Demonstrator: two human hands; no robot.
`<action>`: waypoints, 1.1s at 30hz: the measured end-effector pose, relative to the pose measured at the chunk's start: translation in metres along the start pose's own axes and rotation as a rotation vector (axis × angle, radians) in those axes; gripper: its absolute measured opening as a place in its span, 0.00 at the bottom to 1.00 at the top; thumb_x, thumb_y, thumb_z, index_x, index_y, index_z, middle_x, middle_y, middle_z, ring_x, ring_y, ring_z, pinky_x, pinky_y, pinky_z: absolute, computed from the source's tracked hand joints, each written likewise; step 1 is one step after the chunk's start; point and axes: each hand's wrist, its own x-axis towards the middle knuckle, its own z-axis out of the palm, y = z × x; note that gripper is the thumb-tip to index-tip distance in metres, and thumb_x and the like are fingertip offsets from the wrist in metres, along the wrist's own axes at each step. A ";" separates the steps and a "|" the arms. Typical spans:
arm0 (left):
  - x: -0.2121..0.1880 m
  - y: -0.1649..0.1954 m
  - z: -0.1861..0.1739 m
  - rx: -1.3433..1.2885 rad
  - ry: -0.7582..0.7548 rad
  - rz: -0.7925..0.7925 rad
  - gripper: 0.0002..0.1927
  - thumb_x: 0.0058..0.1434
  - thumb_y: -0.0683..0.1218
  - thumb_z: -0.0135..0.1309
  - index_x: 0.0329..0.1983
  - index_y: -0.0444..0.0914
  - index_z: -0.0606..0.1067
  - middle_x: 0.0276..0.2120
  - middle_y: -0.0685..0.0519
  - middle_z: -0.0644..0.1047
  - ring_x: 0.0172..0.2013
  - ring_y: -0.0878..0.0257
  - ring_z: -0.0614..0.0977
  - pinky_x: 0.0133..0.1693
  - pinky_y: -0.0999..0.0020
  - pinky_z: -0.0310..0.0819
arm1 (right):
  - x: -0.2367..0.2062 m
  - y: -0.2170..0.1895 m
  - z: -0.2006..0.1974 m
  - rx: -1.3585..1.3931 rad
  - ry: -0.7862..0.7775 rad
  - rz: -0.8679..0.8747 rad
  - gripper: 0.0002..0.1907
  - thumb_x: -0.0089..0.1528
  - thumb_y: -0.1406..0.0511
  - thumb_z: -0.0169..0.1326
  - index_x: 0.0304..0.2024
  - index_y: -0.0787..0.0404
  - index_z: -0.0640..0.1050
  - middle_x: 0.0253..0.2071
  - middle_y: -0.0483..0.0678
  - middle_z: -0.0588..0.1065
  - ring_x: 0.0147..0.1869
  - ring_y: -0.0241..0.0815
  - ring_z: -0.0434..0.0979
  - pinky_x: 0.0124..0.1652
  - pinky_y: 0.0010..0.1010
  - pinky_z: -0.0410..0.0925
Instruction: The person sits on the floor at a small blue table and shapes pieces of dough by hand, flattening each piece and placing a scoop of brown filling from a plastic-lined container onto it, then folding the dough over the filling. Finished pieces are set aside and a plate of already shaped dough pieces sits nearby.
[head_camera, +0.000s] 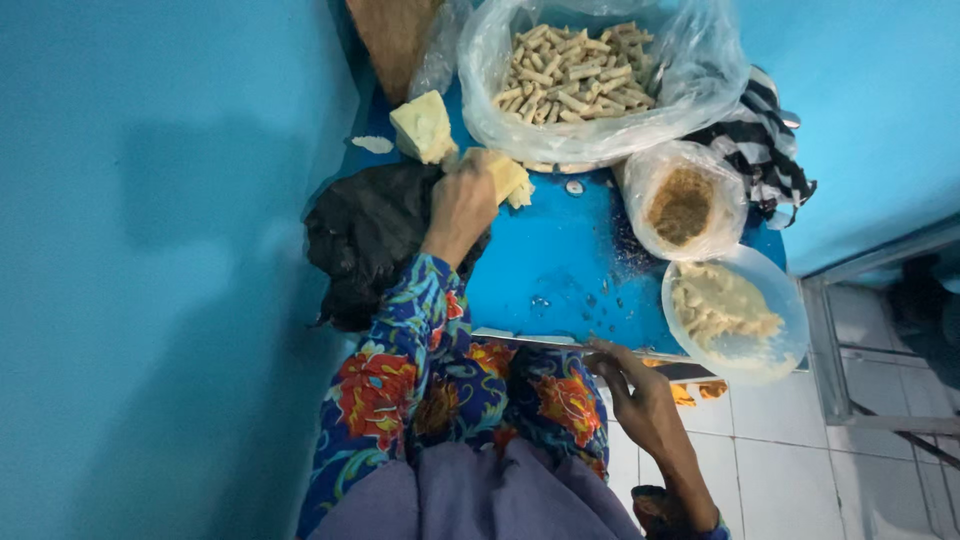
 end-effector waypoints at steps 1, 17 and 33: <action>0.002 -0.002 -0.003 -0.053 -0.053 -0.076 0.17 0.61 0.43 0.52 0.51 0.30 0.71 0.37 0.37 0.80 0.39 0.40 0.83 0.39 0.46 0.78 | -0.001 0.001 -0.001 0.015 0.001 0.008 0.19 0.65 0.69 0.52 0.59 0.60 0.76 0.45 0.51 0.84 0.50 0.42 0.86 0.47 0.32 0.76; -0.059 0.031 -0.012 -1.031 -0.155 -0.144 0.11 0.70 0.45 0.50 0.48 0.33 0.77 0.35 0.44 0.79 0.35 0.58 0.80 0.38 0.64 0.75 | 0.084 -0.055 -0.039 0.259 0.022 -0.430 0.41 0.63 0.69 0.60 0.74 0.64 0.54 0.68 0.57 0.65 0.72 0.47 0.66 0.66 0.36 0.63; -0.152 0.074 0.063 -2.633 -0.110 -0.464 0.40 0.71 0.71 0.37 0.75 0.40 0.57 0.72 0.46 0.62 0.71 0.46 0.63 0.69 0.47 0.59 | 0.074 -0.089 0.017 0.277 -0.087 -0.149 0.40 0.59 0.68 0.64 0.72 0.57 0.64 0.50 0.51 0.77 0.52 0.45 0.80 0.49 0.36 0.74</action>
